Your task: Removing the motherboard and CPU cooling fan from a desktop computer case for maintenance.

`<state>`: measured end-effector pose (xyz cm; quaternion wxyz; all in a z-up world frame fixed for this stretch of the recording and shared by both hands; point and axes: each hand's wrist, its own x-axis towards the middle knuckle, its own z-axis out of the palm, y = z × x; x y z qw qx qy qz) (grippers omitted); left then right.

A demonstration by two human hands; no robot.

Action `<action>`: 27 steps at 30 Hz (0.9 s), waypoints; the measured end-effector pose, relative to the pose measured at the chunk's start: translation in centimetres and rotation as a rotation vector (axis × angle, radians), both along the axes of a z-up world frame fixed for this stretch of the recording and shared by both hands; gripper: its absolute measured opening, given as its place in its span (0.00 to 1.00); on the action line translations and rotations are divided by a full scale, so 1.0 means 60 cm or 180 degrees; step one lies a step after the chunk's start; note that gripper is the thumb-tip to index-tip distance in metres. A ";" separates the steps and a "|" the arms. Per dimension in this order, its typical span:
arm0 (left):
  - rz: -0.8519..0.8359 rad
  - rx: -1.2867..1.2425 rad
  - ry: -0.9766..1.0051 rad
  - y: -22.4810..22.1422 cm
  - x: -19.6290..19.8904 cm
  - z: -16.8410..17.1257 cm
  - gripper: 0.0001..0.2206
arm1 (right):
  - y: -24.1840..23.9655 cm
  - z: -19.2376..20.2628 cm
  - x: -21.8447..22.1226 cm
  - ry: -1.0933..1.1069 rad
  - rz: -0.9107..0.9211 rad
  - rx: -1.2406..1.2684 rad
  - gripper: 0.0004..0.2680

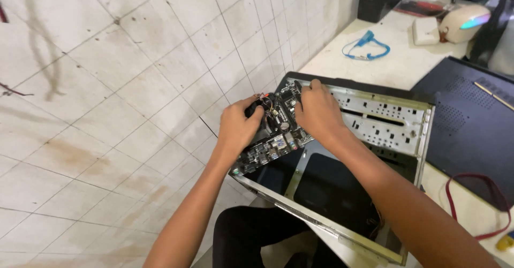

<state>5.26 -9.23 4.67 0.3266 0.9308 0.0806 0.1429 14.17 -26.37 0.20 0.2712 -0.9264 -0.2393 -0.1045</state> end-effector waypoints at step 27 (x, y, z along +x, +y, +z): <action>0.0152 0.0794 -0.0248 -0.025 0.063 -0.035 0.22 | 0.019 -0.002 0.036 0.0957 0.0835 0.1725 0.08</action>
